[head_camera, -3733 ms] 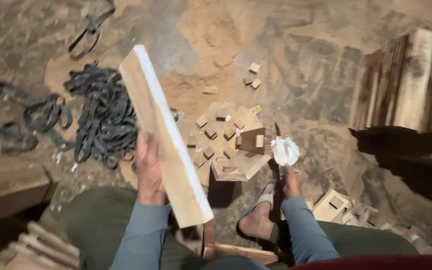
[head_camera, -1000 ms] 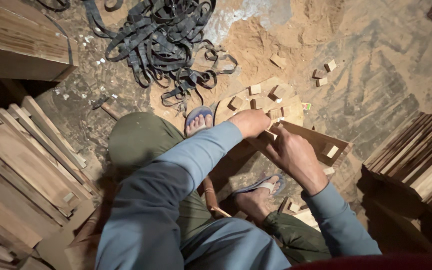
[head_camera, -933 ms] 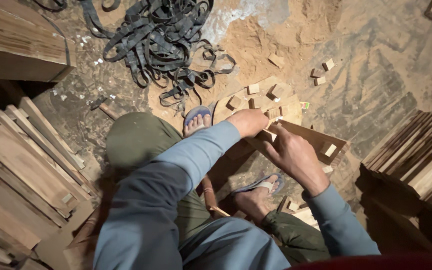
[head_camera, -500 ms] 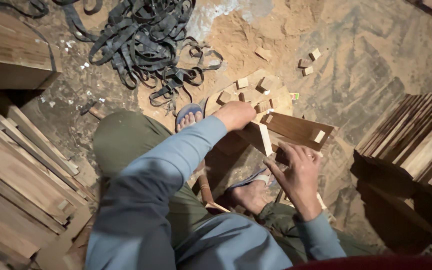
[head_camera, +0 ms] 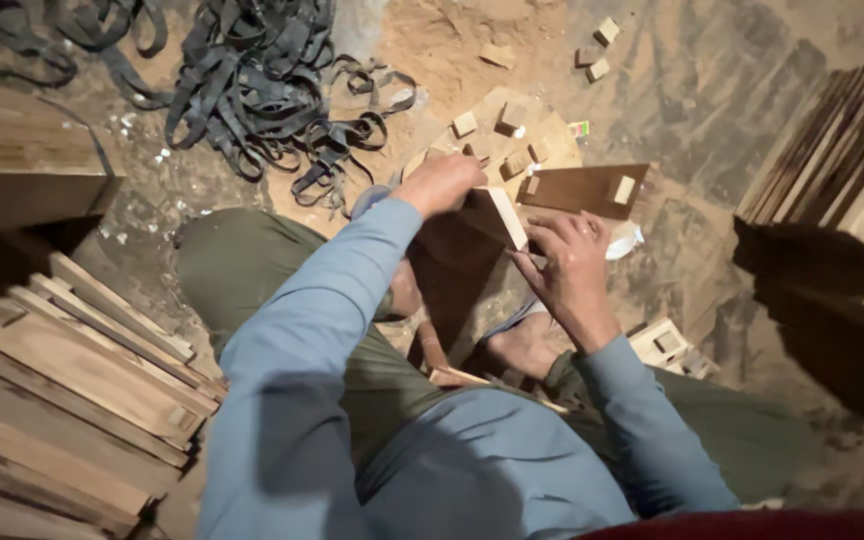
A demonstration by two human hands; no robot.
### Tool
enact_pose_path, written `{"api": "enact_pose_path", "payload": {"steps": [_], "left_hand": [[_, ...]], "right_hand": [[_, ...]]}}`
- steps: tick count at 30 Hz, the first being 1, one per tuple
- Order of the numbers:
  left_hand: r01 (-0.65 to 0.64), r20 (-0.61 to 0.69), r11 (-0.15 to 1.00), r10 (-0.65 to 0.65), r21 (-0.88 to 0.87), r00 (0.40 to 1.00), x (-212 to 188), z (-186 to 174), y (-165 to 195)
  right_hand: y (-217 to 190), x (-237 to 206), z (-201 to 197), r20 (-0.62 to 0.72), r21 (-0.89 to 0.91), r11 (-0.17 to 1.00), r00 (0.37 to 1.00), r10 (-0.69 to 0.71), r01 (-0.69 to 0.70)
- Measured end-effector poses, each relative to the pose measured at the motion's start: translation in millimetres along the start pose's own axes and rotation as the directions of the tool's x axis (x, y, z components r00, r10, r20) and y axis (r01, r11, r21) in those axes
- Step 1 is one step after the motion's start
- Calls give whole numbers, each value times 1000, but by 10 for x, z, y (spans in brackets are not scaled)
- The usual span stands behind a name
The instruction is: The person assembles a hexagonal wooden box by hammering wooden pieces together. They then apply glue to the edges of wooden planks and attach small wooden blocks to form the box structure.
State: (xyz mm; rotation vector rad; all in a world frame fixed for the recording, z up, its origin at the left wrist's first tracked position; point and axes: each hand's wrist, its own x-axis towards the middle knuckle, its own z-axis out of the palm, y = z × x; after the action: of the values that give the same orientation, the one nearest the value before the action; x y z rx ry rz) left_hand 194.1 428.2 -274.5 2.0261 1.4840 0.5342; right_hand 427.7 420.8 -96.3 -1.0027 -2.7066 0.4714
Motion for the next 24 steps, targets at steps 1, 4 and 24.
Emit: {"api": "enact_pose_path", "payload": {"steps": [1,4,24], "left_hand": [[-5,2,1000,5,-4,1000,0,-6,-3],[-40,-4,999,40,-24,999,0,-26,4],[-32,-27,999,31,-27,999,-79,-145,170]], "right_hand": [[13,-13,8,-6,12,1000,1000,-7,7],[50,-46,29,-30,42,999,1000,-6,7],[130,-119,48,-39,34,999,999,-8,9]]}}
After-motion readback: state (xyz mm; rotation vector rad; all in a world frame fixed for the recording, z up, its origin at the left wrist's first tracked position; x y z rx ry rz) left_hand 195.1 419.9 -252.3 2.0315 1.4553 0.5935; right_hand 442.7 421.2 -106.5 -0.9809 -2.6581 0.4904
